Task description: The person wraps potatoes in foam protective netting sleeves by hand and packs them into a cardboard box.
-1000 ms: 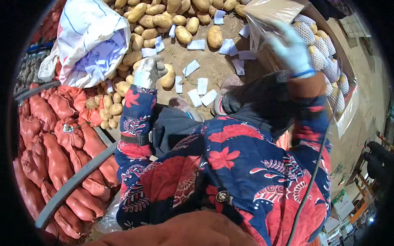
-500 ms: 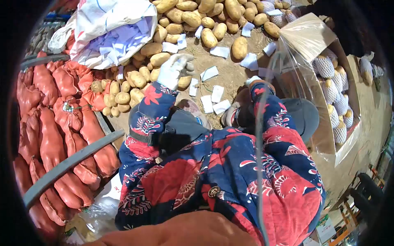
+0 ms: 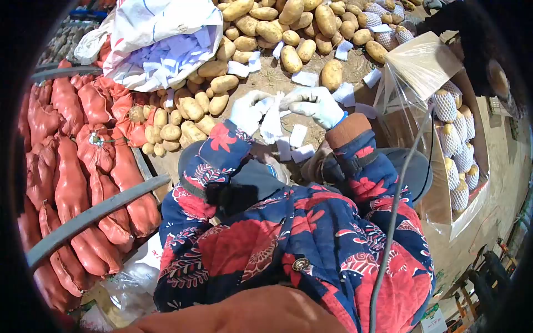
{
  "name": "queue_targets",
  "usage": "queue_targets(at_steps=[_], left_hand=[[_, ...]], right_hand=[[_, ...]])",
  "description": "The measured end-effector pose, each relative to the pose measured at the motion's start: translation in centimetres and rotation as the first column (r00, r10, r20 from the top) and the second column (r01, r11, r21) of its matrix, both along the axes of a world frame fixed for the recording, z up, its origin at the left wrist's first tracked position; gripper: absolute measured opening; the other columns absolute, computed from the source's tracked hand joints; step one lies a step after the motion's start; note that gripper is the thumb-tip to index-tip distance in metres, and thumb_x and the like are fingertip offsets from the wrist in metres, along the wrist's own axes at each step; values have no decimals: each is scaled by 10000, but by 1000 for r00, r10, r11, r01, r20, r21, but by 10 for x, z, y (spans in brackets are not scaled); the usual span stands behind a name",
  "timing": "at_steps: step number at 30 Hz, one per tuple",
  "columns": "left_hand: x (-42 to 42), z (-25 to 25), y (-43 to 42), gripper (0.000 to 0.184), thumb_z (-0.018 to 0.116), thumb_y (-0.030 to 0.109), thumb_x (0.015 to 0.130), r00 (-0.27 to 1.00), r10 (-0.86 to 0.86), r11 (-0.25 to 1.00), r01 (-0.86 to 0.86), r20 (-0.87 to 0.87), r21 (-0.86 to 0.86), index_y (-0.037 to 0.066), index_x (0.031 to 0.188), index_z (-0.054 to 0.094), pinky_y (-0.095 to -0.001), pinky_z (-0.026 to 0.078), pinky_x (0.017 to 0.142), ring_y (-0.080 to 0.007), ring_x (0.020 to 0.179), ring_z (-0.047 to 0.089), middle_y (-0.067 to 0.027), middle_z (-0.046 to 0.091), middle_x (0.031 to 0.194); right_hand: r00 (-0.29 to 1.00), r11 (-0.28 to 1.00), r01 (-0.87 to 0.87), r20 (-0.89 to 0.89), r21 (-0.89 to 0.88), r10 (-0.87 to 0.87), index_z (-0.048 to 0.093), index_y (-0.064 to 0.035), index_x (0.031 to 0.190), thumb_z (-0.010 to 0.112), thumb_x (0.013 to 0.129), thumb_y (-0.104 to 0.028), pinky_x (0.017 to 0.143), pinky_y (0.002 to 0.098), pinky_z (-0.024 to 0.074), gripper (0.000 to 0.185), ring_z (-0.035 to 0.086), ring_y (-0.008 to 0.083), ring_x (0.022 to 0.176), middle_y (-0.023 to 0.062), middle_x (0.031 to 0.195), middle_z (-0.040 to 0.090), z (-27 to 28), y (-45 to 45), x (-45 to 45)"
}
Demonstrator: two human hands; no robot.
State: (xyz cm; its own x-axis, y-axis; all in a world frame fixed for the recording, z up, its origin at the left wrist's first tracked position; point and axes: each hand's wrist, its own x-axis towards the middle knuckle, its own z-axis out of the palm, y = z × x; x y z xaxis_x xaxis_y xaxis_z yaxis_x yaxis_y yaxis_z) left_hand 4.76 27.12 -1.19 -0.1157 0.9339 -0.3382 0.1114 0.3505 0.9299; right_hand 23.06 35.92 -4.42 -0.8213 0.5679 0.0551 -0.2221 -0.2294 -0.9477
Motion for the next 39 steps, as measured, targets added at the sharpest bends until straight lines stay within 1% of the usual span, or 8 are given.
queue_targets(at_steps=[5, 9, 14, 19, 23, 27, 31, 39], left_hand=[[7, 5, 2, 130, 593, 118, 804, 963, 260, 962, -252, -72, 106, -8, 836, 594, -252, 455, 548, -116, 619, 552, -72, 579, 727], [-4, 3, 3, 213, 582, 183, 831, 975, 221, 975, -222, -33, -30, 9, 949, 548, -220, 442, 630, -86, 703, 532, -37, 577, 815], [-5, 7, 0, 166, 642, 90, 766, 921, 222, 969, -245, 319, 34, 26, 886, 547, -206, 412, 558, -65, 641, 508, 0, 548, 733], [-6, 17, 11, 129, 636, 89, 766, 955, 208, 978, -208, 211, -24, 49, 852, 549, -192, 392, 483, -41, 572, 486, 17, 520, 671], [-7, 6, 10, 137, 622, 96, 780, 919, 320, 947, -315, 229, -62, 51, 874, 534, -189, 391, 432, -29, 509, 480, 11, 525, 675], [-11, -1, 22, 165, 575, 60, 809, 836, 413, 908, -409, 361, -93, -7, 934, 490, -231, 483, 473, -130, 573, 579, -67, 556, 761], [-4, -1, 30, 190, 597, 27, 797, 819, 402, 863, -489, 411, 131, 0, 951, 489, -249, 500, 637, -136, 718, 592, -77, 571, 863], [-4, -3, 23, 284, 596, -55, 740, 878, 360, 871, -437, 316, 224, -19, 1018, 547, -236, 483, 683, -120, 756, 571, -54, 585, 858]], right_hand=[[851, 969, 236, 466, 76, -244, 588, -6, 1013, 570, 798, -153, 755, 297, 443, 262, 557, 145, 846, 64, 929, 612, -84, 44, 2], [195, 829, 189, 808, 526, -557, 553, -148, 1140, 593, 737, -302, 848, 351, 425, 433, 547, 218, 982, 107, 1025, 592, -163, 93, 15], [-198, 865, -90, 843, 493, -501, 292, -202, 1331, 539, 721, -507, 966, 474, 306, 726, 332, 296, 1228, 113, 1348, 310, -143, 106, -11], [-300, 855, -82, 806, 511, -511, 150, -204, 1374, 637, 699, -434, 950, 478, 323, 864, 357, 311, 1207, 159, 1339, 293, -141, 101, -13], [-290, 849, -48, 806, 527, -517, 180, -190, 1362, 680, 657, -335, 906, 502, 353, 876, 431, 317, 1130, 176, 1243, 384, -188, 120, 7], [367, 531, 845, 785, -57, -499, 452, -75, 1184, 650, 638, -246, 744, 390, 473, 606, 555, 274, 879, 142, 975, 563, -201, 133, 40], [786, 377, 536, 285, -755, -548, 465, -59, 1183, 568, 731, -307, 736, 474, 465, 526, 558, 378, 915, 169, 1100, 550, -138, 82, 50], [878, 616, 285, -58, -734, -475, 398, 31, 1212, 558, 780, -401, 786, 444, 475, 631, 562, 364, 923, 188, 1107, 541, -18, 18, 20]])
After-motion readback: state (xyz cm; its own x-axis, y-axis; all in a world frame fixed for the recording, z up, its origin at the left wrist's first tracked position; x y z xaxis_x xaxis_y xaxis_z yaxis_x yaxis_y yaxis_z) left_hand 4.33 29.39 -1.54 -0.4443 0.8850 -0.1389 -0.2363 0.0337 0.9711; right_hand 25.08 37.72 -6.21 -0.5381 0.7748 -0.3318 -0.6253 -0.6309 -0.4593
